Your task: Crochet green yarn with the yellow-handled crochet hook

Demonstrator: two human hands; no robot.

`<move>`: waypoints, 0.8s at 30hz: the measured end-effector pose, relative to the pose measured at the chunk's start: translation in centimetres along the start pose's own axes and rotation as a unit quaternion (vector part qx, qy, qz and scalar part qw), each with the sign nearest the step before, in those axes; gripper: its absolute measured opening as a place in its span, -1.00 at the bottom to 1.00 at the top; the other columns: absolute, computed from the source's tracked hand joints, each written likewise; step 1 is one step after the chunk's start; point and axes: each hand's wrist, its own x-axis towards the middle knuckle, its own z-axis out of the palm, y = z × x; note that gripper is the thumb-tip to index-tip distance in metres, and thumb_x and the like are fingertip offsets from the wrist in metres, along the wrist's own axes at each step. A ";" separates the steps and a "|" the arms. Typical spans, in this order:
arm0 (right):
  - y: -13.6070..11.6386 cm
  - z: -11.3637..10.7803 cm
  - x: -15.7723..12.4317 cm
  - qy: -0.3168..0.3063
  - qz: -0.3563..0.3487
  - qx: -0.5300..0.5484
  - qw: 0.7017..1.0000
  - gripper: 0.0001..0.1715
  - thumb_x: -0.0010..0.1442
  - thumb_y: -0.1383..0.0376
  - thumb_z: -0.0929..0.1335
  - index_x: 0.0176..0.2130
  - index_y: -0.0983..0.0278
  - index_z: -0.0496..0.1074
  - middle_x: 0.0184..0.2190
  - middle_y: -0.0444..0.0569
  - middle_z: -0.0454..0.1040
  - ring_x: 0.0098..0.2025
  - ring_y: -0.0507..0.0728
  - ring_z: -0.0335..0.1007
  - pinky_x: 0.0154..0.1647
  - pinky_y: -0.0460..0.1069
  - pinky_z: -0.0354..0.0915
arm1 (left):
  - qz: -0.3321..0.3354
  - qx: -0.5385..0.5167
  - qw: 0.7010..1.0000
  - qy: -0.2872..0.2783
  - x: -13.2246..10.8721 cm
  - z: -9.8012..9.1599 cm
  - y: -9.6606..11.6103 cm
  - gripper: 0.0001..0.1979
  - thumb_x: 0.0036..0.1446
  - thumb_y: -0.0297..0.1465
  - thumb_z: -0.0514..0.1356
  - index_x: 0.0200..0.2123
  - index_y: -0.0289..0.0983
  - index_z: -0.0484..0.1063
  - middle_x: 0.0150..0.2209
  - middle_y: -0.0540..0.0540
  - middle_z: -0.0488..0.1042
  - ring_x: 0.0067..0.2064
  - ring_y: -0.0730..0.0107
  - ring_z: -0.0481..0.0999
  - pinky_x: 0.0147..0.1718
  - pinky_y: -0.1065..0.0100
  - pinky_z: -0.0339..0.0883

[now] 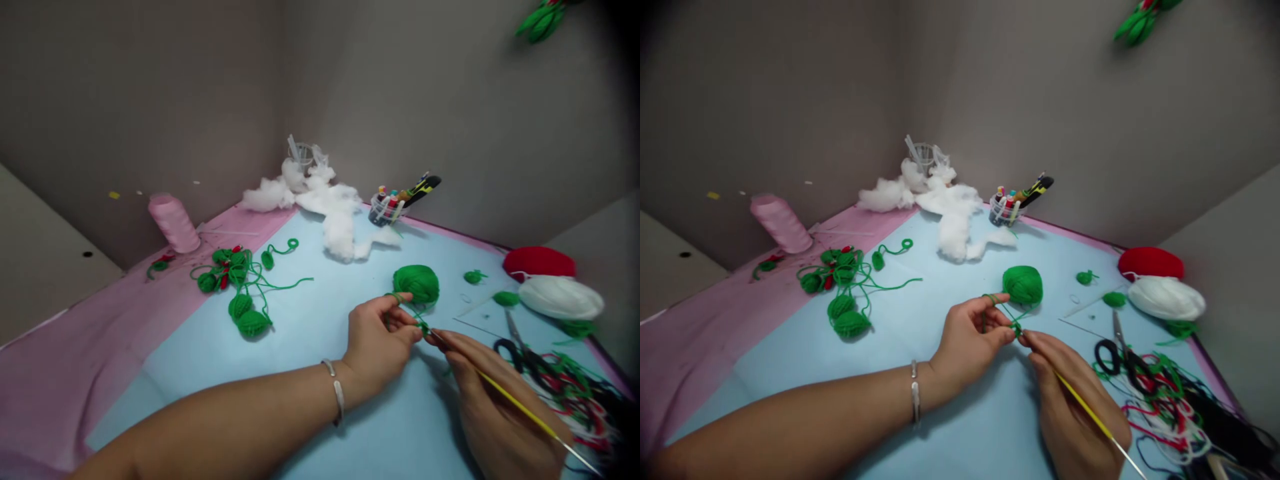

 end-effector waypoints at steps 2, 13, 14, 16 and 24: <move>-0.2 0.2 0.0 0.006 0.025 0.017 1.000 -0.81 0.25 0.17 0.41 -0.16 0.16 0.60 -0.15 -0.10 0.62 -0.13 0.07 0.56 0.01 -0.04 0.41 | -0.012 -0.006 1.000 -0.007 -0.1 0.0 0.1 -0.47 -0.08 -0.68 0.27 0.03 -0.40 0.49 -0.46 0.09 0.44 -0.44 0.59 0.40 -0.36 0.48 0.30; -0.9 0.1 0.1 0.008 0.079 0.034 0.996 -0.78 0.20 0.11 0.42 -0.24 0.16 0.61 -0.22 -0.09 0.64 -0.20 0.09 0.58 -0.04 -0.03 0.46 | -0.037 -0.016 0.999 -0.001 -0.1 -0.1 0.6 -0.50 -0.12 -0.68 0.28 -0.03 -0.42 0.51 -0.51 0.10 0.45 -0.47 0.58 0.42 -0.36 0.46 0.30; -1.0 0.0 0.2 0.006 0.088 0.033 0.996 -0.78 0.21 0.10 0.42 -0.24 0.16 0.60 -0.25 -0.10 0.64 -0.24 0.09 0.59 -0.08 -0.03 0.47 | -0.043 -0.017 0.999 -0.007 -0.1 -0.1 0.6 -0.51 -0.12 -0.69 0.27 -0.03 -0.42 0.51 -0.52 0.11 0.44 -0.48 0.57 0.43 -0.36 0.46 0.31; -1.3 -0.2 0.4 -0.004 0.096 0.019 0.995 -0.78 0.22 0.09 0.41 -0.26 0.15 0.60 -0.30 -0.12 0.64 -0.28 0.10 0.60 -0.14 -0.03 0.49 | -0.056 -0.017 0.998 -0.021 -0.2 -0.1 0.8 -0.51 -0.12 -0.70 0.25 -0.03 -0.42 0.50 -0.54 0.13 0.43 -0.49 0.56 0.45 -0.37 0.46 0.31; 0.5 -2.0 0.5 -0.081 -0.049 -0.138 0.986 -0.71 0.26 -0.01 0.38 -0.16 0.07 0.58 -0.27 -0.20 0.65 -0.30 0.09 0.61 -0.28 -0.07 0.45 | -0.010 0.067 0.997 -0.023 -0.3 -0.3 1.0 -0.58 -0.05 -0.71 0.20 -0.08 -0.41 0.55 -0.52 0.11 0.38 -0.50 0.63 0.30 -0.45 0.52 0.22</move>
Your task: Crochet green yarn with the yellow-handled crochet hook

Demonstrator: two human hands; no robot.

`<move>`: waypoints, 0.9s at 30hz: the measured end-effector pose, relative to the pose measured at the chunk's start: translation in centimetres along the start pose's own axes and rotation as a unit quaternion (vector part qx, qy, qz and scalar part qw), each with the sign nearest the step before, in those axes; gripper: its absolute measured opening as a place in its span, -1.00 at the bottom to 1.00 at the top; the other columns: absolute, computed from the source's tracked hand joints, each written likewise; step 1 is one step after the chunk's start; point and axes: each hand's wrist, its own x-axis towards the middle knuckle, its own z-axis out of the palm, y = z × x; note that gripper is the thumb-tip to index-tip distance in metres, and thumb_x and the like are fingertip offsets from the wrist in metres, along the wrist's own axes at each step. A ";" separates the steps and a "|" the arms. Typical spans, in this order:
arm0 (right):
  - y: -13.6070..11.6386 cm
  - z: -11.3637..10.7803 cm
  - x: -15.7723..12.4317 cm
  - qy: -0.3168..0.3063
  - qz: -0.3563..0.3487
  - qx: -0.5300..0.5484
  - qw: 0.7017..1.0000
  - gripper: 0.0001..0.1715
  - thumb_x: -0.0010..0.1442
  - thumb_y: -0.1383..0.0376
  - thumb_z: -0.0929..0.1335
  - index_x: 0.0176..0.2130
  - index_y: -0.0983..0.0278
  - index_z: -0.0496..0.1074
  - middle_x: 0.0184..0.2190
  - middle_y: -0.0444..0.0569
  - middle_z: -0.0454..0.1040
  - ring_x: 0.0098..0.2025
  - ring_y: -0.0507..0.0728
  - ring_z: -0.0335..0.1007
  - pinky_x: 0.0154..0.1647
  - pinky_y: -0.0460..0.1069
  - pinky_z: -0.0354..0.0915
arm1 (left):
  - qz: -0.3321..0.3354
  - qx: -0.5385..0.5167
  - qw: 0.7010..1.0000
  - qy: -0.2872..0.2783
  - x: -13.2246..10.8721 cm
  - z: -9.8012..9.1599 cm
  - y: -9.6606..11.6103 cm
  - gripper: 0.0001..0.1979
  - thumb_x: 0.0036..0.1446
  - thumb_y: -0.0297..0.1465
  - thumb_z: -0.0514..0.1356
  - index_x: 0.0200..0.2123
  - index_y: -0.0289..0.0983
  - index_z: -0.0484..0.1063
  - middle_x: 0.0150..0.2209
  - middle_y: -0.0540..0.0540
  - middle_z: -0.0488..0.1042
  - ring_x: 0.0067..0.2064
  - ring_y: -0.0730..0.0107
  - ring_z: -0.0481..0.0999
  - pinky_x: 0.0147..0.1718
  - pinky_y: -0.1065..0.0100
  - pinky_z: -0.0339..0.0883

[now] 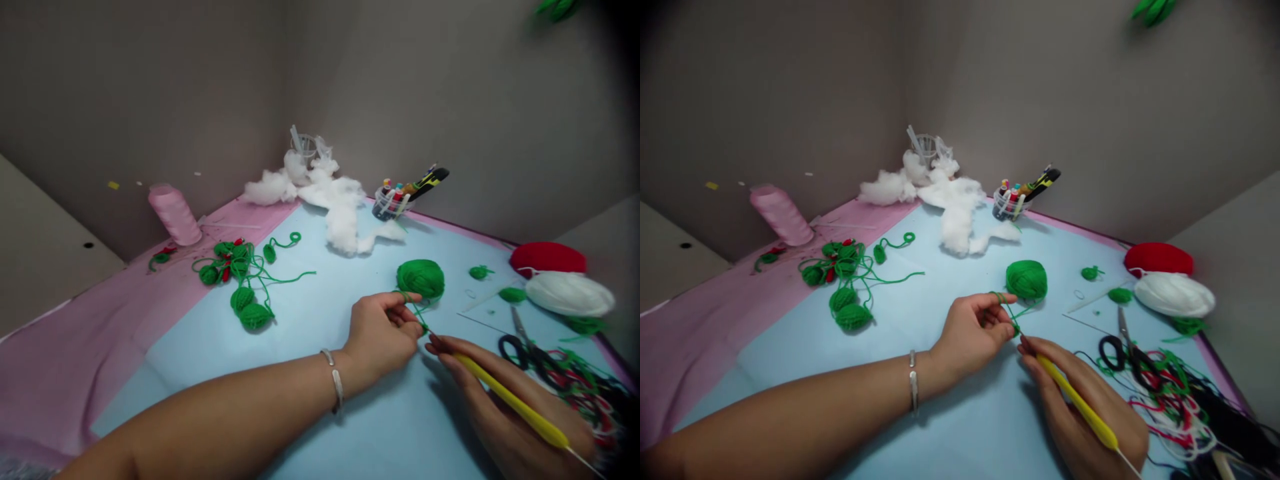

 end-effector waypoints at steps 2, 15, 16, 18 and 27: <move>0.2 0.1 -0.1 0.003 0.012 -0.001 1.000 -0.69 0.25 -0.04 0.38 -0.18 0.07 0.59 -0.28 -0.21 0.65 -0.32 0.08 0.61 -0.36 -0.10 0.43 | 0.023 0.021 1.000 -0.006 0.0 -0.1 -0.2 -0.65 -0.05 -0.71 0.18 -0.18 -0.39 0.57 -0.49 0.08 0.40 -0.47 0.61 0.31 -0.42 0.50 0.23; -0.2 1.4 1.2 0.030 0.389 0.408 0.825 -0.52 -0.19 -0.04 0.62 -0.45 0.27 0.57 -0.48 -0.03 0.59 -0.48 0.04 0.53 -0.38 -0.15 0.51 | -0.027 0.026 0.998 -0.047 0.1 0.0 -0.5 -0.60 -0.04 -0.72 0.18 -0.13 -0.36 0.59 -0.47 0.06 0.40 -0.42 0.55 0.37 -0.32 0.45 0.30; 0.0 1.5 1.1 0.031 0.397 0.421 0.815 -0.51 -0.19 -0.05 0.62 -0.45 0.27 0.56 -0.48 -0.03 0.59 -0.48 0.04 0.54 -0.37 -0.15 0.51 | -0.027 0.024 0.998 -0.051 0.1 0.1 -0.6 -0.60 -0.05 -0.72 0.18 -0.13 -0.36 0.59 -0.48 0.06 0.40 -0.42 0.55 0.38 -0.32 0.45 0.30; 0.5 1.7 1.0 0.027 0.406 0.432 0.805 -0.50 -0.19 -0.04 0.62 -0.46 0.28 0.54 -0.48 -0.02 0.59 -0.50 0.04 0.53 -0.39 -0.15 0.51 | -0.023 0.018 0.998 -0.062 0.1 0.1 -0.8 -0.63 -0.05 -0.70 0.18 -0.16 -0.35 0.59 -0.48 0.06 0.40 -0.43 0.56 0.37 -0.31 0.45 0.31; 1.6 1.7 1.2 -0.010 0.436 0.498 0.749 -0.57 -0.14 0.01 0.62 -0.52 0.25 0.51 -0.53 -0.06 0.53 -0.53 0.02 0.47 -0.47 -0.14 0.50 | -0.001 -0.053 0.989 -0.138 0.4 0.0 -1.4 -0.70 -0.07 -0.67 0.21 -0.23 -0.36 0.54 -0.46 0.04 0.42 -0.41 0.58 0.40 -0.32 0.47 0.30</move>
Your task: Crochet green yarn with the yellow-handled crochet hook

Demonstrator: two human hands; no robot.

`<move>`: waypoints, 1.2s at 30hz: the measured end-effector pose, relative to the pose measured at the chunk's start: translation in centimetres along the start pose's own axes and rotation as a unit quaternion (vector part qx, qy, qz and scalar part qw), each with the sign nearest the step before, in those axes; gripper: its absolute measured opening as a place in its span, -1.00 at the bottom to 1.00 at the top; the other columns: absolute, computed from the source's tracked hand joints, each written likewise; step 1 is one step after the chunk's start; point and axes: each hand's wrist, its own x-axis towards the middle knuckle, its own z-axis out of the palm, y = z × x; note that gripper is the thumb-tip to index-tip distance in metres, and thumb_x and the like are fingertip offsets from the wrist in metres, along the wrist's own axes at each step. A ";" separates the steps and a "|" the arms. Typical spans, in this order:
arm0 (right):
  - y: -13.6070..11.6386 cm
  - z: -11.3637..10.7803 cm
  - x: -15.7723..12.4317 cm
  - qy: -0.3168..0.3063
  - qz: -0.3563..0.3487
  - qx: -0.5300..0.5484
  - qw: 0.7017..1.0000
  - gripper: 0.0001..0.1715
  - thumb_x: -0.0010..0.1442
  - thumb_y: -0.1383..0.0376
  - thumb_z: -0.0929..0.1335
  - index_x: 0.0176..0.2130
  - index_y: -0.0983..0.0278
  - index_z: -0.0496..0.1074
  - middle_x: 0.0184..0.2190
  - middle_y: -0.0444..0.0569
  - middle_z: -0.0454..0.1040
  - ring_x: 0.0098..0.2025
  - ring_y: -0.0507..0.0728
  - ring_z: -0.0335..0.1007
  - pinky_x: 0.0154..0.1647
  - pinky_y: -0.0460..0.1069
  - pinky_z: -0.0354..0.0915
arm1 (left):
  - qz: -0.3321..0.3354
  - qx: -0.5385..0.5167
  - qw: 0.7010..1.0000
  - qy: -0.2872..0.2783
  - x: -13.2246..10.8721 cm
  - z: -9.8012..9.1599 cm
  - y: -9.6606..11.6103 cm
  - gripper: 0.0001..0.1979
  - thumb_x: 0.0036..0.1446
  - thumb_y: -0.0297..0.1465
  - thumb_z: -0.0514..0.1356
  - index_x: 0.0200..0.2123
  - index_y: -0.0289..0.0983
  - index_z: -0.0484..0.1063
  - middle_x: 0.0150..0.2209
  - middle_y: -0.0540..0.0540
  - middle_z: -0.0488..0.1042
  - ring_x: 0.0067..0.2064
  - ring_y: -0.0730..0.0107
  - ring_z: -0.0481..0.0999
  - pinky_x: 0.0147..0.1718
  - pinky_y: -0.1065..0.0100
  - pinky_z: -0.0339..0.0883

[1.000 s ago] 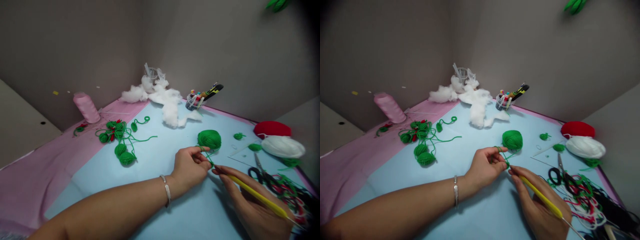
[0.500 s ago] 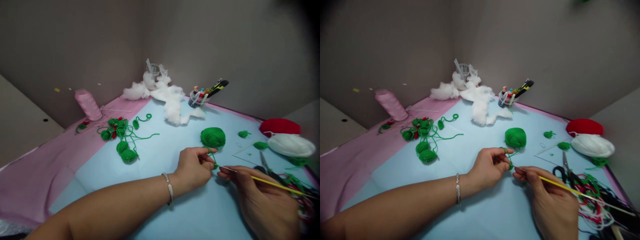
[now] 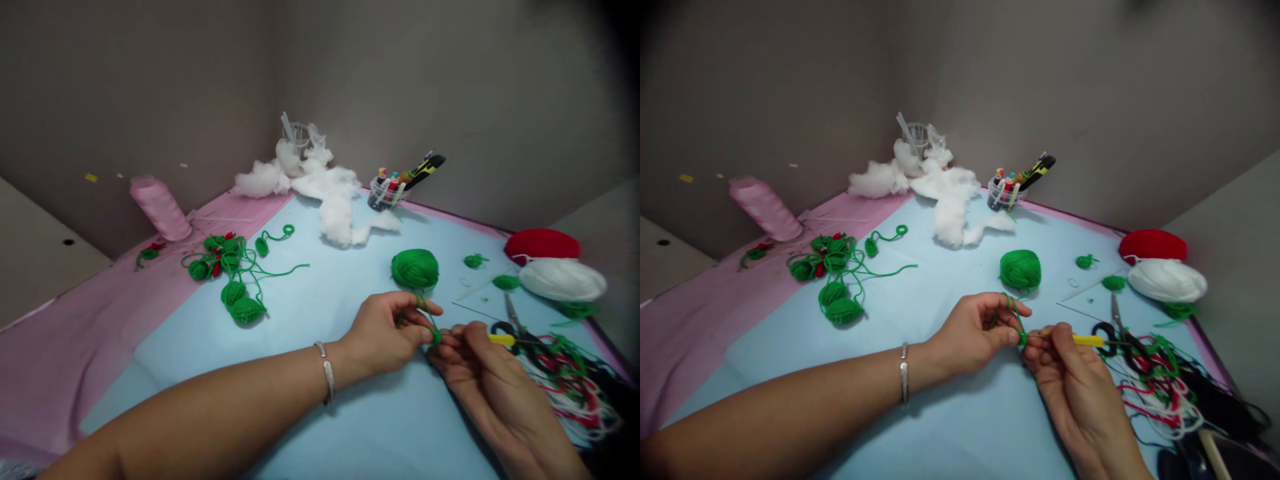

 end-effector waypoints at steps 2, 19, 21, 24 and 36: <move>0.0 0.0 0.0 -0.004 0.010 0.010 1.000 -0.56 -0.16 0.02 0.63 -0.52 0.26 0.51 -0.55 -0.07 0.52 -0.54 0.00 0.46 -0.46 -0.16 0.48 | 0.011 0.010 1.000 0.002 0.0 0.1 0.0 -0.71 -0.07 -0.67 0.21 -0.23 -0.36 0.53 -0.45 0.04 0.42 -0.41 0.58 0.39 -0.32 0.46 0.29; -0.7 0.5 -0.3 -0.057 0.027 0.003 0.998 -0.68 -0.18 0.10 0.61 -0.48 0.24 0.60 -0.50 0.01 0.56 -0.49 0.09 0.47 -0.46 -0.02 0.50 | -0.059 -0.062 0.995 0.041 -0.4 0.3 1.4 -0.73 -0.16 -0.70 0.19 -0.33 -0.38 0.51 -0.55 0.09 0.38 -0.50 0.63 0.35 -0.39 0.48 0.23; -1.1 0.5 -0.4 -0.067 0.021 -0.008 0.997 -0.69 -0.17 0.09 0.60 -0.49 0.24 0.60 -0.48 0.01 0.55 -0.47 0.10 0.47 -0.43 -0.01 0.50 | -0.059 -0.057 0.995 0.048 -0.3 0.4 1.5 -0.73 -0.14 -0.71 0.18 -0.33 -0.38 0.49 -0.56 0.10 0.38 -0.51 0.64 0.34 -0.40 0.48 0.23; -1.5 0.5 -0.4 -0.088 0.006 -0.029 0.996 -0.67 -0.15 0.06 0.59 -0.52 0.24 0.58 -0.49 0.02 0.51 -0.47 0.11 0.45 -0.44 0.00 0.48 | -0.061 -0.037 0.996 0.054 -0.5 0.5 1.6 -0.75 -0.11 -0.72 0.17 -0.34 -0.39 0.49 -0.55 0.09 0.38 -0.51 0.65 0.33 -0.41 0.49 0.22; -1.1 0.2 -1.5 -0.014 -0.115 -0.095 0.989 -0.64 -0.10 0.01 0.59 -0.43 0.21 0.61 -0.35 -0.05 0.55 -0.42 -0.02 0.48 -0.33 -0.20 0.44 | -0.068 -0.011 0.995 0.074 -0.3 0.3 1.3 -0.66 -0.11 -0.71 0.21 -0.20 -0.40 0.49 -0.56 0.12 0.39 -0.50 0.59 0.34 -0.39 0.47 0.24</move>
